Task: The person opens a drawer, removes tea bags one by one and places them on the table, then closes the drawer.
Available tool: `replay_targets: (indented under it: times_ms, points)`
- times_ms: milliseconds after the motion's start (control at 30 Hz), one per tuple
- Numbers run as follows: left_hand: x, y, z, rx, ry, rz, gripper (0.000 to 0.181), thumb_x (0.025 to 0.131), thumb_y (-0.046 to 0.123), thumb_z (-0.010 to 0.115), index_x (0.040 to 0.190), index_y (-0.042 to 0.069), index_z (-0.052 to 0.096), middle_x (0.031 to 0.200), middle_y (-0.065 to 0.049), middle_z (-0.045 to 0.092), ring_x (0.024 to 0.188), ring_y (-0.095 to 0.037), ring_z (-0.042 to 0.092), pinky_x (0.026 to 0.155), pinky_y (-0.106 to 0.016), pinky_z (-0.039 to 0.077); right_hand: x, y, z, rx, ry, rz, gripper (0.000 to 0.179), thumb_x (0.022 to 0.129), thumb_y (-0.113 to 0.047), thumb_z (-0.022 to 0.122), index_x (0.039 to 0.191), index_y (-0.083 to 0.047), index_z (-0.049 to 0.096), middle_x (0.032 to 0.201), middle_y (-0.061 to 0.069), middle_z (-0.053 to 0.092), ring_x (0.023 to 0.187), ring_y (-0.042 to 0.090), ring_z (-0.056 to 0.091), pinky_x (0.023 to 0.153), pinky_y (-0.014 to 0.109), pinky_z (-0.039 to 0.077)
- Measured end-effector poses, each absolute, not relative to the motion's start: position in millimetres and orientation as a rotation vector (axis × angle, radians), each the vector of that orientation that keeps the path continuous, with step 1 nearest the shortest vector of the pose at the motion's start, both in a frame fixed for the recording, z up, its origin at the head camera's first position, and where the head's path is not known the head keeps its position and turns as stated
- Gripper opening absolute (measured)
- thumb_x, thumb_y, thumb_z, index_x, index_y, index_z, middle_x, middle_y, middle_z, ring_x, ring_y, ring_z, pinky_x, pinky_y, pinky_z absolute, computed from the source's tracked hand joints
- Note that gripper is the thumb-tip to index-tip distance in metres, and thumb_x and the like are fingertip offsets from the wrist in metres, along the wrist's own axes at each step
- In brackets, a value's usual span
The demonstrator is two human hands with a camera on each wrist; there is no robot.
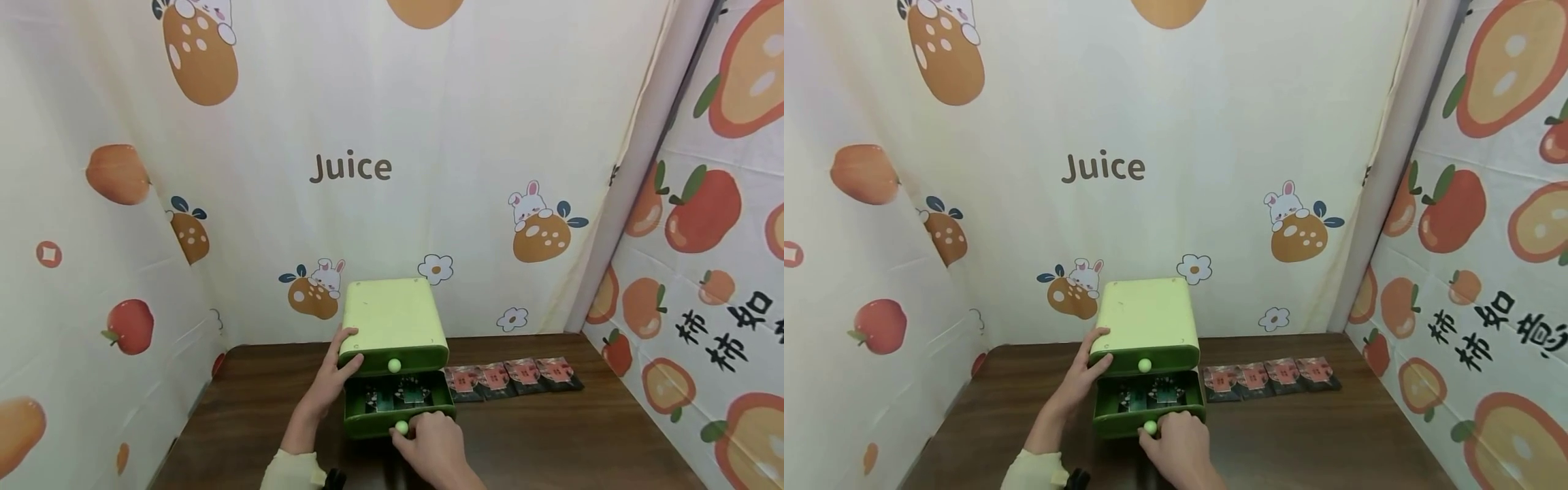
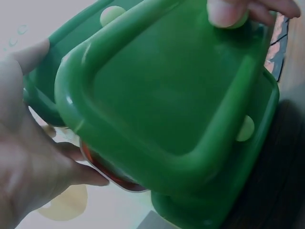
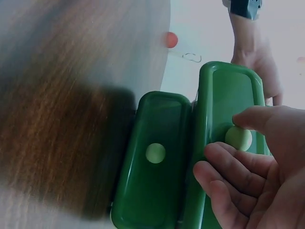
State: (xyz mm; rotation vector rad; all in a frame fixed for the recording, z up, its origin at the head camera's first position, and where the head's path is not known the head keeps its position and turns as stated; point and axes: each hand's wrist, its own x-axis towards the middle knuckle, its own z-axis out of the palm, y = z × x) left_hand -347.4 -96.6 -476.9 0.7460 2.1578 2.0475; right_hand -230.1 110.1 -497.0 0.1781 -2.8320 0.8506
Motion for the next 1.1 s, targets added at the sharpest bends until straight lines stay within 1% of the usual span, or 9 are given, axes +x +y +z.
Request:
replay_targets:
  times_ms: [67, 133, 333, 467, 633, 700, 833, 967, 1100]
  points:
    - [-347.2, -98.2, -474.9, 0.742, 2.160, 2.023, 0.046, 0.103, 0.024, 0.051, 0.145, 0.023, 0.033, 0.160, -0.005, -0.016, 0.141, -0.036, 0.003, 0.097, -0.053, 0.033, -225.7, 110.2, -496.6, 0.190, -2.835, 0.874, 0.050, 0.086, -0.049, 0.069, 0.046, -0.027, 0.050, 0.039, -0.016, 0.030, 0.035, 0.006, 0.032, 0.037, 0.024, 0.025]
    - [-346.8, -99.5, -472.1, 0.745, 2.149, 2.005, 0.047, 0.103, 0.026, 0.050, 0.147, 0.023, 0.032, 0.160, -0.004, -0.017, 0.141, -0.035, 0.001, 0.097, -0.055, 0.033, -221.5, 110.4, -495.8, 0.202, -2.834, 0.889, 0.050, 0.086, -0.050, 0.069, 0.046, -0.027, 0.050, 0.039, -0.016, 0.031, 0.036, 0.006, 0.033, 0.037, 0.024, 0.025]
    - [-346.4, -100.3, -465.3, 0.717, 2.131, 1.985, 0.046, 0.105, 0.033, 0.044, 0.149, 0.025, 0.032, 0.160, -0.004, -0.017, 0.142, -0.035, 0.002, 0.095, -0.058, 0.035, -210.5, 110.9, -495.3, 0.224, -2.830, 0.898, 0.052, 0.086, -0.052, 0.068, 0.046, -0.026, 0.047, 0.039, -0.017, 0.030, 0.036, 0.006, 0.033, 0.038, 0.024, 0.022]
    - [-345.1, -99.4, -463.6, 0.685, 2.129, 1.990, 0.046, 0.105, 0.036, 0.044, 0.148, 0.026, 0.032, 0.160, -0.005, -0.017, 0.143, -0.035, 0.001, 0.096, -0.059, 0.035, -204.7, 111.2, -496.3, 0.241, -2.836, 0.912, 0.048, 0.087, -0.053, 0.066, 0.050, -0.026, 0.051, 0.041, -0.017, 0.036, 0.038, 0.005, 0.036, 0.038, 0.024, 0.025]
    - [-340.9, -99.6, -463.6, 0.664, 2.117, 1.993, 0.047, 0.105, 0.034, 0.042, 0.149, 0.024, 0.029, 0.159, -0.004, -0.019, 0.141, -0.037, 0.004, 0.096, -0.057, 0.036, -199.5, 112.8, -501.3, 0.269, -2.898, 0.991, 0.038, 0.089, -0.048, 0.066, 0.058, -0.026, 0.059, 0.048, -0.015, 0.046, 0.041, 0.005, 0.042, 0.039, 0.027, 0.032]
    - [-340.2, -99.7, -464.0, 0.660, 2.104, 1.995, 0.047, 0.106, 0.034, 0.041, 0.150, 0.025, 0.028, 0.159, -0.003, -0.019, 0.140, -0.038, 0.009, 0.096, -0.057, 0.036, -198.9, 114.6, -504.2, 0.285, -2.923, 1.023, 0.034, 0.089, -0.044, 0.067, 0.062, -0.026, 0.062, 0.050, -0.015, 0.048, 0.043, 0.005, 0.044, 0.041, 0.027, 0.034]
    - [-338.5, -100.2, -463.8, 0.657, 2.091, 1.998, 0.048, 0.106, 0.034, 0.040, 0.150, 0.026, 0.026, 0.159, -0.004, -0.020, 0.137, -0.039, 0.013, 0.096, -0.059, 0.035, -196.6, 120.4, -505.1, 0.361, -2.964, 1.099, 0.026, 0.089, -0.038, 0.068, 0.067, -0.025, 0.068, 0.052, -0.015, 0.050, 0.044, 0.004, 0.044, 0.043, 0.026, 0.034]
    - [-338.6, -100.9, -464.2, 0.647, 2.084, 1.995, 0.049, 0.106, 0.036, 0.040, 0.150, 0.026, 0.024, 0.158, -0.005, -0.021, 0.137, -0.039, 0.013, 0.097, -0.059, 0.034, -190.8, 126.8, -491.6, 0.488, -2.968, 1.214, 0.028, 0.091, -0.033, 0.068, 0.064, -0.024, 0.065, 0.049, -0.014, 0.045, 0.042, 0.003, 0.039, 0.043, 0.023, 0.030]
    - [-341.8, -99.9, -463.7, 0.633, 2.066, 1.991, 0.050, 0.106, 0.036, 0.039, 0.151, 0.026, 0.022, 0.158, -0.005, -0.023, 0.138, -0.039, 0.011, 0.098, -0.059, 0.033, -189.7, 131.6, -465.5, 0.610, -2.852, 1.234, 0.026, 0.094, -0.028, 0.065, 0.068, -0.026, 0.067, 0.052, -0.018, 0.048, 0.043, 0.000, 0.040, 0.045, 0.022, 0.034]
